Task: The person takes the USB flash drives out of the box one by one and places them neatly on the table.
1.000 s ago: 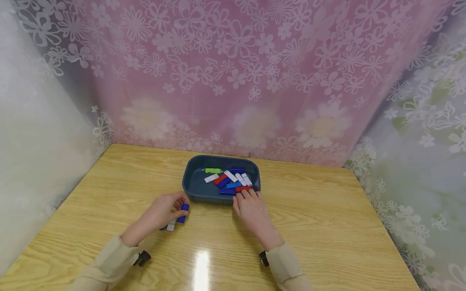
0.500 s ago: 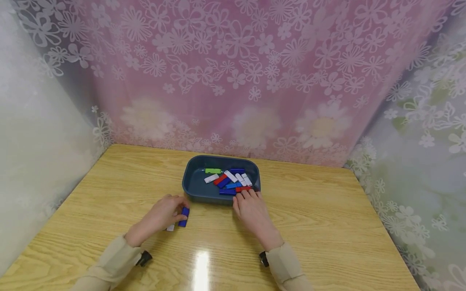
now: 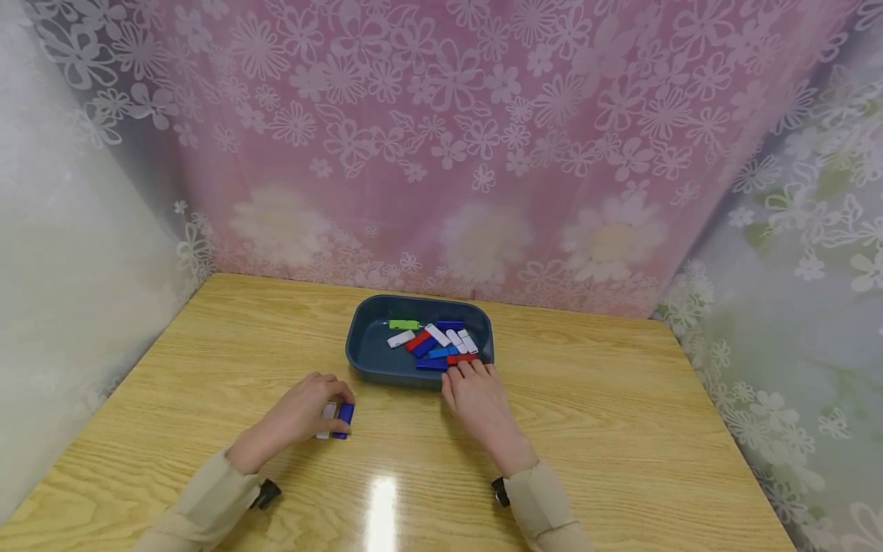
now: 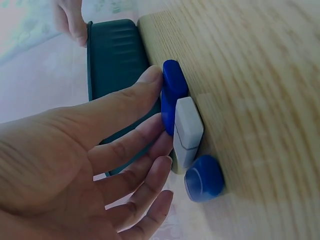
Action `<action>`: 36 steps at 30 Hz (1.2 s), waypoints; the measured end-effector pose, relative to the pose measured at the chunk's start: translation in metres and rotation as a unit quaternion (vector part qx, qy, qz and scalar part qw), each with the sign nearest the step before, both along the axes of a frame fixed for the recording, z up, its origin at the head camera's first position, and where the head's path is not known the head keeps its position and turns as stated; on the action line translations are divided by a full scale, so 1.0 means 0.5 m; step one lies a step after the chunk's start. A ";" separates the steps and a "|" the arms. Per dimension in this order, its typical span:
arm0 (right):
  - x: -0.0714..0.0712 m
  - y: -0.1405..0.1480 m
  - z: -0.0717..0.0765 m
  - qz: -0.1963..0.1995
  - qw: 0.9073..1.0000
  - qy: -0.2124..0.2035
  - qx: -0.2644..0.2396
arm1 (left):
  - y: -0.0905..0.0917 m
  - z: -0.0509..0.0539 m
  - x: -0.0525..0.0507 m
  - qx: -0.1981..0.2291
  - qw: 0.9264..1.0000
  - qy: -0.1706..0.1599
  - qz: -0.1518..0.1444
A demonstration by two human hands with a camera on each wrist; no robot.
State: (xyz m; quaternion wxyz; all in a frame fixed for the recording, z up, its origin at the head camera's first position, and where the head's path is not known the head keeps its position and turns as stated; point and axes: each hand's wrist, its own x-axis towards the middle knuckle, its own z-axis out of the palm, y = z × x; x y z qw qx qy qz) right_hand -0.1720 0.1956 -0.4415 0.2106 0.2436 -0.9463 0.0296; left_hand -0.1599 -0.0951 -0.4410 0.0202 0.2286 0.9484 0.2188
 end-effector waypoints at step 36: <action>-0.001 0.003 -0.005 0.011 1.000 0.010 -0.009 | 0.052 0.095 -0.095 0.127 0.982 0.134 0.043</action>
